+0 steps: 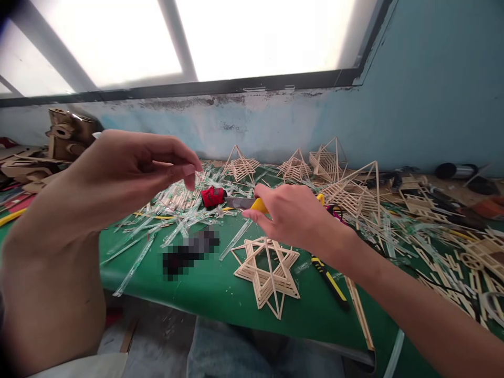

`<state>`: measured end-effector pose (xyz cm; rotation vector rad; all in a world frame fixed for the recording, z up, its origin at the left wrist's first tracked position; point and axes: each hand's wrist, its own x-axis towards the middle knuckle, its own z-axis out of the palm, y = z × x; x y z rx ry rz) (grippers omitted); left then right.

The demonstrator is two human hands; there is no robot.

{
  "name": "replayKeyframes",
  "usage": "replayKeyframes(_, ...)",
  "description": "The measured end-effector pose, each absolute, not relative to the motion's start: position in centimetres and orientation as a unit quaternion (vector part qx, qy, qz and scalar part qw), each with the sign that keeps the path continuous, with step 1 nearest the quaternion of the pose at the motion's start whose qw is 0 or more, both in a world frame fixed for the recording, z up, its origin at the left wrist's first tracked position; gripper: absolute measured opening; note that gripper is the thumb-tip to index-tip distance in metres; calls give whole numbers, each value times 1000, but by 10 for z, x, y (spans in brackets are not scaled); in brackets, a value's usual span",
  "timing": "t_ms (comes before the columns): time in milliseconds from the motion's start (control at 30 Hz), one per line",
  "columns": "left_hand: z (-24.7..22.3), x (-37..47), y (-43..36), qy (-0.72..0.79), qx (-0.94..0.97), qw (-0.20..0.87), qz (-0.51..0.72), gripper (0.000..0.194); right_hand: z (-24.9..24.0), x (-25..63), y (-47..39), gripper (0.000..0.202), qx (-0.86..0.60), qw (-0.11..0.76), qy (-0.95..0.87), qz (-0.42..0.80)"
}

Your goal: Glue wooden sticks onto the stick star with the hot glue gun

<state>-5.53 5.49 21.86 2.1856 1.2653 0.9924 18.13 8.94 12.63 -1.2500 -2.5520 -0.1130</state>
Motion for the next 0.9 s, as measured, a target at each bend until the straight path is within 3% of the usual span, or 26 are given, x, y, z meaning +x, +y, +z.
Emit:
replayKeyframes(333, 217, -53, 30, 443, 798, 191, 362, 27, 127, 170, 82, 32, -392, 153, -905, -65)
replayKeyframes(600, 218, -59, 12, 429, 795, 232, 361, 16, 137, 163, 73, 34, -365, 252, -895, -40)
replayKeyframes(900, 214, -53, 2, 438, 768, 296, 361, 17, 146, 164, 65, 28, -372, 328, -869, 5)
